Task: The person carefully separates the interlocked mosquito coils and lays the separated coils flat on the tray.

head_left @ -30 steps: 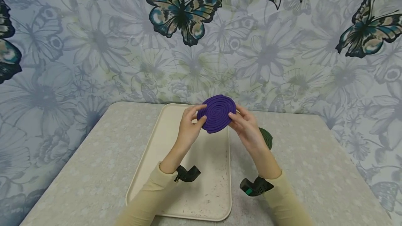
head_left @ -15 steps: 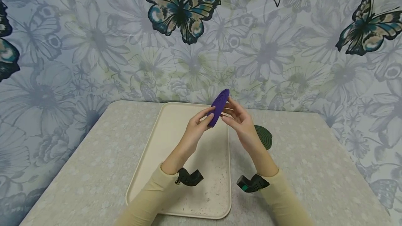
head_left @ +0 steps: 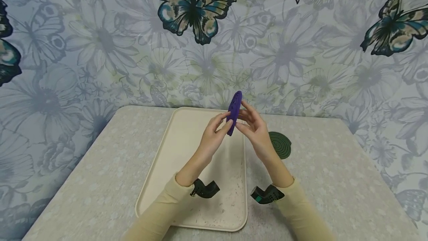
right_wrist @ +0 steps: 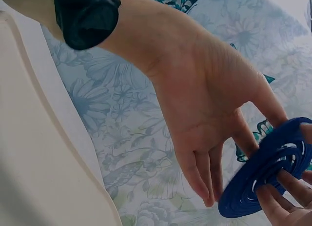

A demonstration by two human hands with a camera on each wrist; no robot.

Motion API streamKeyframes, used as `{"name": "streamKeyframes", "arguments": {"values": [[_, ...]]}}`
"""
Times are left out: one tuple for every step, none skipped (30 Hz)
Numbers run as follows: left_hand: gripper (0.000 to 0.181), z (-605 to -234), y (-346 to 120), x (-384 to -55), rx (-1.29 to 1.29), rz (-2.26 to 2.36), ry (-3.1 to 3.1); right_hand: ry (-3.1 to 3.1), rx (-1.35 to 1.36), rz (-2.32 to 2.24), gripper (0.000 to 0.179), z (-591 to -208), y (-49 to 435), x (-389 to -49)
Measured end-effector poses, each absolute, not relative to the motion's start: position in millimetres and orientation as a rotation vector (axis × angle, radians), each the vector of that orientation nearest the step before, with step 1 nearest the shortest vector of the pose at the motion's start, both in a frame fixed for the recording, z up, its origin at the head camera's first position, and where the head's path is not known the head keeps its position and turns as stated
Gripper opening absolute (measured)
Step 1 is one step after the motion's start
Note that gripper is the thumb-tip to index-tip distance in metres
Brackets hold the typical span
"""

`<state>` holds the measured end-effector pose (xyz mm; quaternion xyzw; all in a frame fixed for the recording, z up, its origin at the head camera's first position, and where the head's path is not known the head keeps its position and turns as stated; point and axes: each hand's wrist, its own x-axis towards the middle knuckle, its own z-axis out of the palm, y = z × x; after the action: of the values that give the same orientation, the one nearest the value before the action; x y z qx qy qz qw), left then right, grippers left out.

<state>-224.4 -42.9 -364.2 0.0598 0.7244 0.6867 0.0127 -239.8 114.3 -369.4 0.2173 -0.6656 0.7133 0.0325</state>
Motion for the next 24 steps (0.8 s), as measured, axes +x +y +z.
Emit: {"name": "streamKeyframes", "arguments": {"values": [[0.042, -364.5, -42.7, -225.0, 0.201, 2.154, 2.25, -2.054, 0.67, 2.19, 0.061, -369.1, 114.2, -239.1], [0.043, -365.0, -42.7, -225.4, 0.218, 2.161, 2.255, -2.058, 0.671, 2.186, 0.06, -368.8, 113.9, -238.4], [0.044, -365.6, -42.8, -225.7, 0.226, 2.16, 2.263, -2.063, 0.673, 2.183, 0.059, -368.5, 113.6, -237.7], [0.045, -366.5, -43.0, -226.3, 0.233, 2.157, 2.275, -2.062, 0.675, 2.188, 0.058, -368.2, 113.3, -236.8], [0.047, -367.4, -43.3, -226.7, 0.236, 2.146, 2.297, -2.059, 0.677, 2.199, 0.058, -367.7, 112.9, -235.8], [0.049, -368.3, -43.7, -227.0, 0.238, 2.134, 2.32, -2.055, 0.684, 2.209, 0.057, -367.3, 112.4, -235.2], [0.05, -369.3, -44.2, -227.4, 0.242, 2.123, 2.347, -2.054, 0.687, 2.22, 0.058, -367.0, 112.1, -234.5], [0.052, -370.1, -44.7, -227.6, 0.248, 2.111, 2.372, -2.056, 0.684, 2.228, 0.057, -366.4, 111.8, -233.9], [0.053, -370.8, -45.3, -227.7, 0.253, 2.105, 2.388, -2.055, 0.68, 2.242, 0.057, -365.8, 111.6, -233.4], [0.054, -371.4, -45.8, -228.1, 0.263, 2.103, 2.401, -2.052, 0.674, 2.263, 0.057, -365.1, 111.5, -232.8], [0.055, -371.8, -46.3, -228.2, 0.266, 2.099, 2.411, -2.046, 0.667, 2.284, 0.057, -364.3, 111.4, -232.3], [0.055, -371.9, -46.7, -228.4, 0.272, 2.103, 2.409, -2.043, 0.658, 2.303, 0.057, -363.6, 111.6, -231.9], [0.056, -372.1, -47.0, -228.5, 0.274, 2.105, 2.405, -2.039, 0.648, 2.324, 0.057, -362.9, 111.6, -231.3], [0.056, -372.0, -47.3, -228.2, 0.277, 2.107, 2.401, -2.034, 0.638, 2.344, 0.056, -362.2, 111.7, -230.6], [0.057, -371.7, -47.4, -228.0, 0.276, 2.112, 2.394, -2.028, 0.631, 2.362, 0.056, -361.6, 111.8, -230.1], [0.057, -371.4, -47.5, -227.9, 0.272, 2.113, 2.387, -2.03, 0.625, 2.373, 0.057, -360.9, 111.9, -229.6], [0.057, -371.1, -47.4, -227.9, 0.263, 2.115, 2.38, -2.033, 0.62, 2.38, 0.057, -360.4, 112.2, -229.4], [0.057, -370.8, -47.3, -228.1, 0.26, 2.123, 2.369, -2.039, 0.616, 2.382, 0.057, -359.9, 112.6, -229.2], [0.056, -370.4, -47.3, -228.1, 0.251, 2.133, 2.359, -2.043, 0.613, 2.384, 0.056, -359.4, 113.1, -229.0], [0.055, -369.9, -47.4, -228.3, 0.249, 2.145, 2.351, -2.046, 0.612, 2.383, 0.055, -359.0, 113.6, -229.0], [0.054, -369.5, -47.4, -228.8, 0.246, 2.161, 2.339, -2.05, 0.61, 2.38, 0.055, -358.6, 114.1, -229.1], [0.052, -369.2, -47.5, -229.4, 0.249, 2.18, 2.327, -2.063, 0.609, 2.366, 0.054, -358.3, 114.7, -229.3], [0.05, -368.9, -47.7, -229.6, 0.256, 2.2, 2.314, -2.066, 0.608, 2.357, 0.053, -358.1, 115.1, -229.3], [0.049, -368.7, -47.9, -229.7, 0.268, 2.221, 2.303, -2.069, 0.607, 2.347, 0.053, -358.0, 115.4, -229.3]]}}
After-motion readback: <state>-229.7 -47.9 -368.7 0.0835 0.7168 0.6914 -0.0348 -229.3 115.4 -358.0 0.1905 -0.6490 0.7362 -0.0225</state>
